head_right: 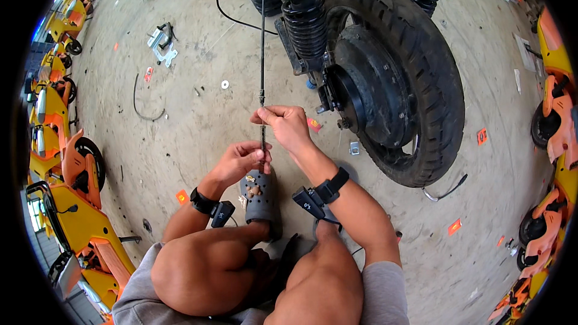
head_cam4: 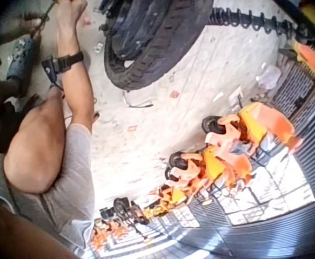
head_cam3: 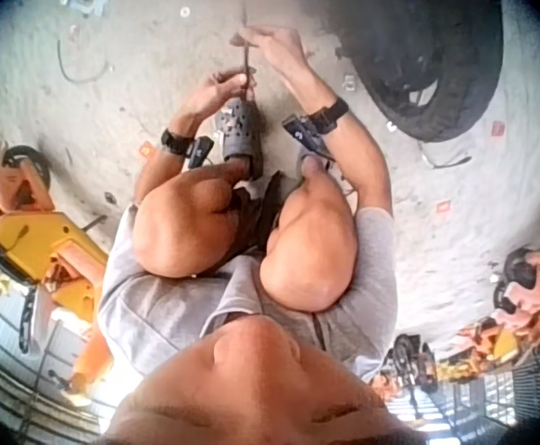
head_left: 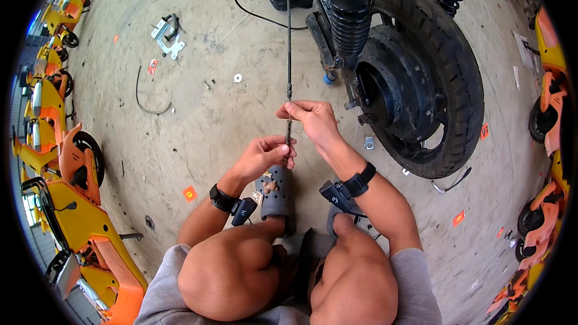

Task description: The person is sitting on the floor in a workshop, working on the rear wheel assembly of a motorcycle. They are repeatedly handling a metal spring and a cable, attempting to attach them to the wheel hub area. The person manipulates the spring and cable with both hands, trying to fit them into place on the motorcycle's rear suspension or brake mechanism.

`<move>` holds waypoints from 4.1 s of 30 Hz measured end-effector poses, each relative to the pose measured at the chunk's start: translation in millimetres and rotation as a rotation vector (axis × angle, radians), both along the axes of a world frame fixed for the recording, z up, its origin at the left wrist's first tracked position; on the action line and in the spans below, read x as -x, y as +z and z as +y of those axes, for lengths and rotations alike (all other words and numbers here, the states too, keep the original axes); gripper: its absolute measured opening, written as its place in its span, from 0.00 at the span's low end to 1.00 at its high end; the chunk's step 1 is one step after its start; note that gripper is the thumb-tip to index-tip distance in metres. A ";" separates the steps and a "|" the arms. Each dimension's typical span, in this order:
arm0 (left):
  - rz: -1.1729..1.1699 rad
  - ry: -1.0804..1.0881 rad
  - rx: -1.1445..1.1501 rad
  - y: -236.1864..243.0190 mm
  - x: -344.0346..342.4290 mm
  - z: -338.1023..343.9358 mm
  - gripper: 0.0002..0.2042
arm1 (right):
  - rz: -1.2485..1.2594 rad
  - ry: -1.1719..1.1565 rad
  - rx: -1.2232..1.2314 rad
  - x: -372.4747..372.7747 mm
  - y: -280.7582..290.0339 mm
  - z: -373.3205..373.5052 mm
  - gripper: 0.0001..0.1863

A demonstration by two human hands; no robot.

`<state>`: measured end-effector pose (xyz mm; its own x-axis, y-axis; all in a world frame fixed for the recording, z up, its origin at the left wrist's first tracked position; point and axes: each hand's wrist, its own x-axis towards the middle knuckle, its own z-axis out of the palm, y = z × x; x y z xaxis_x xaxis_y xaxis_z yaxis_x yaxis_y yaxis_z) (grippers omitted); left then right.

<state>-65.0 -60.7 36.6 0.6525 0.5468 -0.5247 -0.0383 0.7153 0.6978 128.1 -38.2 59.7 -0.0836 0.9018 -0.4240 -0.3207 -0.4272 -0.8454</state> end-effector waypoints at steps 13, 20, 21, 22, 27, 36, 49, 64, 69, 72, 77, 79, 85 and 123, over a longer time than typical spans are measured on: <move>0.288 0.124 -0.077 22.7 -19.2 7.9 0.18 | 0.159 -0.114 0.066 -0.9 -2.7 -2.2 0.13; 0.335 0.000 -0.248 25.5 -12.9 6.9 0.18 | 0.161 -0.075 0.065 -2.5 8.6 -2.3 0.14; 0.313 0.046 -0.291 18.6 -11.4 4.1 0.18 | 0.163 -0.062 0.063 -2.3 8.7 -1.9 0.15; 0.286 0.087 -0.333 17.9 -14.0 2.9 0.18 | 0.164 -0.056 0.069 -3.7 7.5 -1.6 0.15; 0.192 0.015 -0.188 35.8 -29.4 2.7 0.17 | 0.201 -0.067 0.116 -7.2 -2.2 0.0 0.13; -0.039 0.021 0.155 23.6 -8.4 -2.4 0.22 | 0.244 -0.209 0.119 0.9 -5.7 -7.6 0.10; 0.262 0.131 -0.496 9.1 -2.7 -30.5 0.14 | 0.302 -0.293 0.178 6.6 -7.6 -7.9 0.10; 0.200 0.271 -0.407 6.5 -29.8 -31.9 0.15 | 0.384 -0.443 0.183 16.1 -3.5 -11.8 0.10; 0.168 0.093 -0.250 -2.7 -19.2 -20.1 0.25 | 0.378 -0.457 0.167 14.5 -5.6 -13.8 0.10; 0.132 0.197 -0.280 7.1 -26.5 7.9 0.27 | 0.397 -0.408 0.142 12.8 -8.7 -15.1 0.09; -0.004 0.250 -0.179 38.7 -62.4 80.1 0.25 | 0.358 -0.373 0.105 15.3 -6.7 -13.3 0.11; -0.049 0.278 -0.038 50.5 -85.2 100.5 0.23 | 0.351 -0.361 0.111 15.8 -8.5 -12.6 0.11; -0.389 0.146 0.143 21.0 -86.0 142.7 0.21 | 0.292 -0.339 0.132 14.8 -6.4 -12.4 0.11; 0.048 0.367 -0.297 3.7 -71.8 54.3 0.13 | 0.483 0.104 0.221 -21.9 -7.1 -53.7 0.19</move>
